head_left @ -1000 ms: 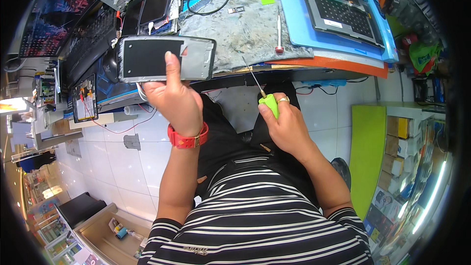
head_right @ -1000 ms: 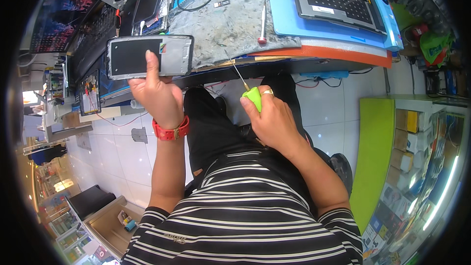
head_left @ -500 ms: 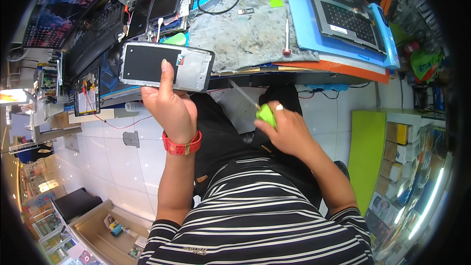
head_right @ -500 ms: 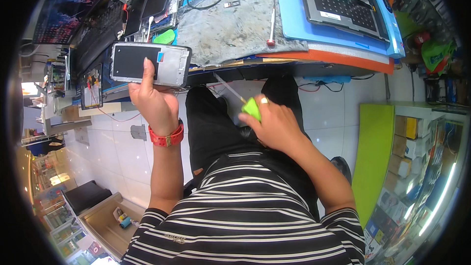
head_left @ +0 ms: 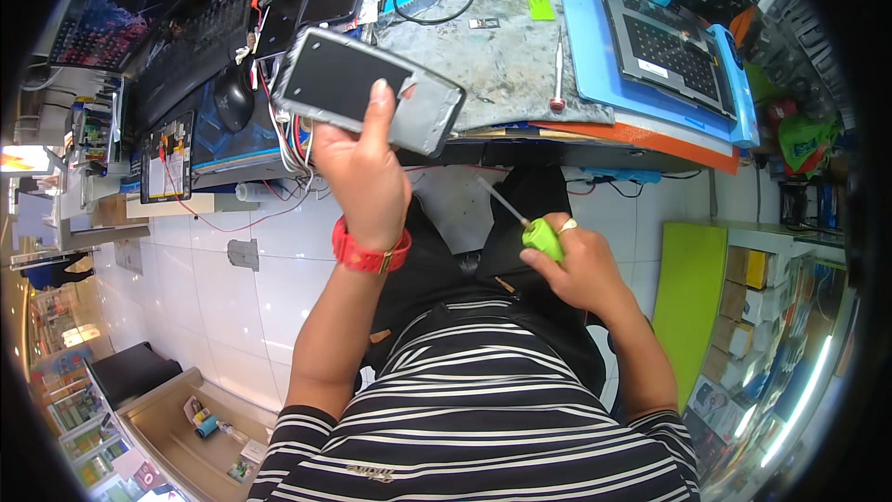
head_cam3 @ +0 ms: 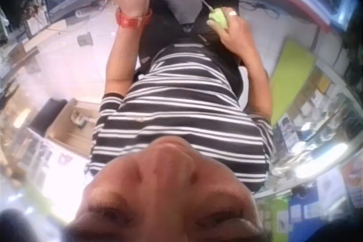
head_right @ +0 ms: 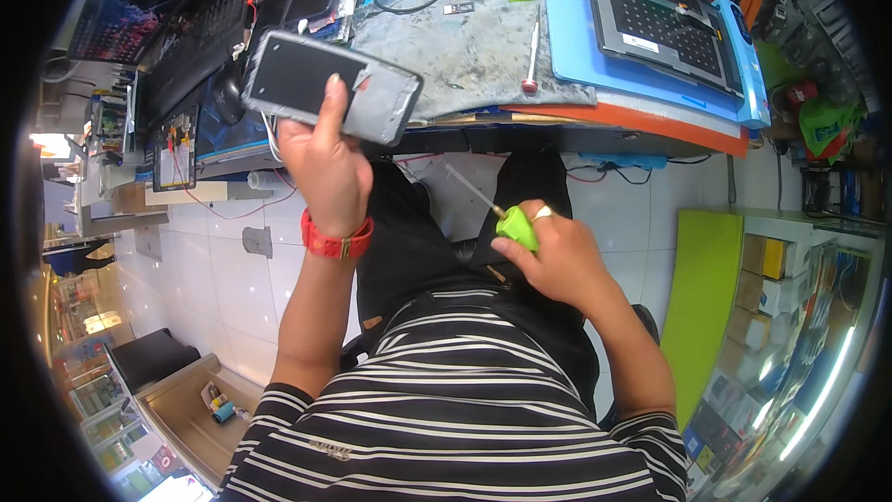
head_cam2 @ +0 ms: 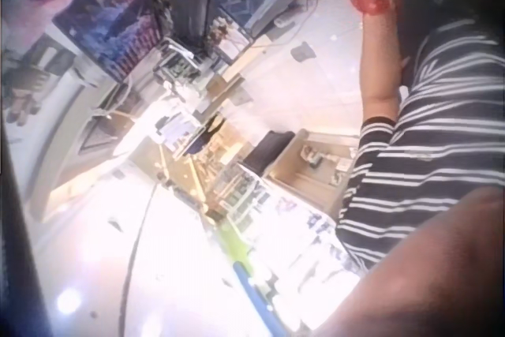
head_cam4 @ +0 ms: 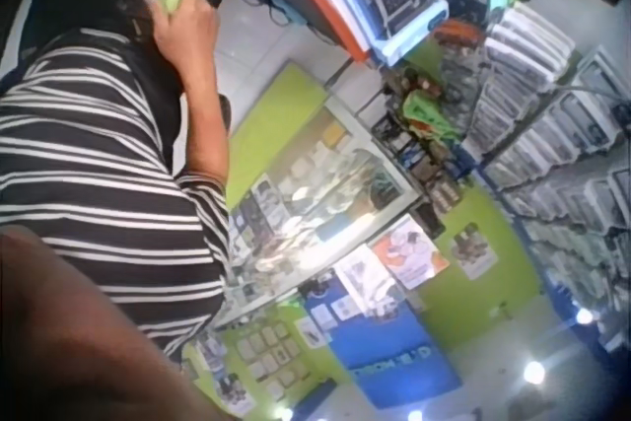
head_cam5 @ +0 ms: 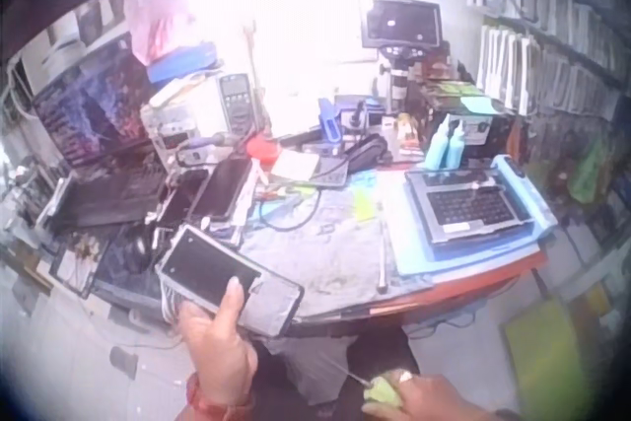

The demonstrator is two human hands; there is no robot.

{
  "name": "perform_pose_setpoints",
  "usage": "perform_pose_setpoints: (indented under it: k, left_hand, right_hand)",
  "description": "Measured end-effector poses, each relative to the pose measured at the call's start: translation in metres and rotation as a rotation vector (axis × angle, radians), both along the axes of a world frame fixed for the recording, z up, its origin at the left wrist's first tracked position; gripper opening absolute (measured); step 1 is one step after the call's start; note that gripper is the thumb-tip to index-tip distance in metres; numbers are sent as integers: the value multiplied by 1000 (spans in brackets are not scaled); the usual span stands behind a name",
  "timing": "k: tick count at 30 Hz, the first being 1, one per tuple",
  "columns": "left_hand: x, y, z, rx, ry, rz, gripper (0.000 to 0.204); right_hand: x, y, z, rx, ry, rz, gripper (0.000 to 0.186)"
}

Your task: The person uses a green pry tool and a silver spudger to open a smartphone and manipulate its internal components at a workstation.

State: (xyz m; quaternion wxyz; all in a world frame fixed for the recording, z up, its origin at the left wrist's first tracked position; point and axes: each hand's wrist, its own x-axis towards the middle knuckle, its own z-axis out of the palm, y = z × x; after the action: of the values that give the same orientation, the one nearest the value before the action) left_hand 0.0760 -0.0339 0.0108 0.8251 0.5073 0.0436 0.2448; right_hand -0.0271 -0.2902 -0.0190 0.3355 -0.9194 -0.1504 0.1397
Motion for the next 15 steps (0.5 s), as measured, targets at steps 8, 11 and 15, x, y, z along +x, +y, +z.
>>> perform_pose_setpoints:
  k: [8, 11, 15]
  left_hand:
    - [30, -55, -16, -59, 16, -69, 12]
    - [34, -56, -32, 43, 105, -33, 12]
    - [37, -42, -29, 29, 190, -113, 16]
  right_hand:
    - [0, 19, -14, 516, 105, -486, 47]
    - [9, 33, -12, 445, 39, -398, 49]
    - [10, 35, -16, 362, 39, -321, 52]
